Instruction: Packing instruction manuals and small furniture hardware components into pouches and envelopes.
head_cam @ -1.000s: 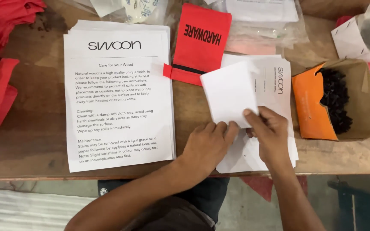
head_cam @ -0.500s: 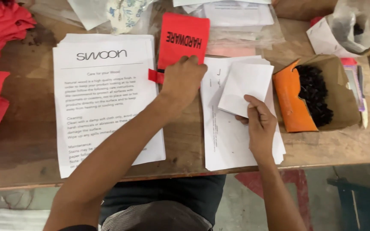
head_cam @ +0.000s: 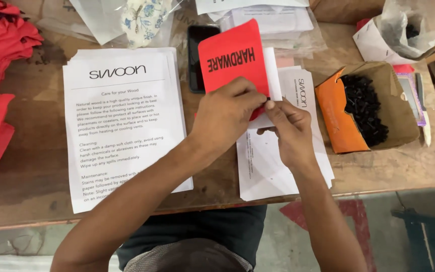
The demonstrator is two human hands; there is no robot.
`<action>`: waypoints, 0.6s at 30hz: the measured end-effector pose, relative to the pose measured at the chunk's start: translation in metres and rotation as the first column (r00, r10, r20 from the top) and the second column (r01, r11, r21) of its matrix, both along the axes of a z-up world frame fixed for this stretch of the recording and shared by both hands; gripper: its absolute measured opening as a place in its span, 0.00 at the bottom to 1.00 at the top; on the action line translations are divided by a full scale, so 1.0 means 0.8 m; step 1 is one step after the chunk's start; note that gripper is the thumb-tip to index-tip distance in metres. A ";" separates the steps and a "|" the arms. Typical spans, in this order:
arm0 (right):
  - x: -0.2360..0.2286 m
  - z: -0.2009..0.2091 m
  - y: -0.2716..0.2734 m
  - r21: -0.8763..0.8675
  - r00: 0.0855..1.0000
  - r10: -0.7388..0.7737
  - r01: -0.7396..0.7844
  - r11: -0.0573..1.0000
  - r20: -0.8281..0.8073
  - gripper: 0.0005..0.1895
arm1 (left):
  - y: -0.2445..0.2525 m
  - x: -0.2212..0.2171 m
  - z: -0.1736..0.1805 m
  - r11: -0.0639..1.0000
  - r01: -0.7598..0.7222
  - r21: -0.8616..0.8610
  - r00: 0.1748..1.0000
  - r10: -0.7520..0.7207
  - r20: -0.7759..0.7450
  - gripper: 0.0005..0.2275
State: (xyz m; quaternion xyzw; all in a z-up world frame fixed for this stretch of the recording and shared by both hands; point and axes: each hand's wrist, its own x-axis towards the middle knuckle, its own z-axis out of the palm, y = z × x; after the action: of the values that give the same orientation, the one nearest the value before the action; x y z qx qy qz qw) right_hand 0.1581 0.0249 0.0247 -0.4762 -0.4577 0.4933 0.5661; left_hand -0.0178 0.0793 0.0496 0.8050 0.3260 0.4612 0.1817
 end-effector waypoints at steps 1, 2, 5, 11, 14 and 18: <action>0.006 -0.011 -0.001 -0.003 1.000 0.004 -0.004 1.000 0.002 0.14 | 0.000 -0.002 -0.003 1.000 -0.004 -0.003 1.000 0.004 0.002 0.03; 0.013 -0.023 -0.001 -0.026 0.999 -0.029 0.029 0.999 -0.031 0.12 | 0.000 -0.003 -0.007 0.999 0.005 0.050 0.998 -0.002 -0.061 0.03; 0.027 -0.032 -0.010 -0.069 0.983 -0.178 0.175 0.982 -0.040 0.10 | -0.011 -0.019 -0.009 0.987 0.065 0.146 0.972 -0.029 -0.235 0.05; 0.070 -0.017 -0.030 -0.068 0.940 -0.332 0.338 0.939 0.082 0.07 | -0.043 -0.078 0.008 0.963 0.186 0.197 0.904 -0.089 -0.419 0.12; 0.072 -0.034 -0.039 -0.139 0.939 -0.225 0.267 0.954 0.261 0.08 | -0.046 -0.067 -0.002 0.991 0.132 0.038 0.924 -0.109 -0.368 0.11; 0.039 -0.013 -0.057 -0.152 0.805 -0.187 0.323 0.934 0.563 0.10 | -0.050 -0.021 -0.006 0.979 0.138 -0.148 0.973 -0.162 -0.164 0.15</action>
State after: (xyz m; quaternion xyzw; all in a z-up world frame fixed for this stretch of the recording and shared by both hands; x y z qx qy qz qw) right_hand 0.1895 -0.0208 0.0139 -0.7180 -0.4662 0.3098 0.4137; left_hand -0.0347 0.0392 0.0448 0.8505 0.3095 0.3504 0.2411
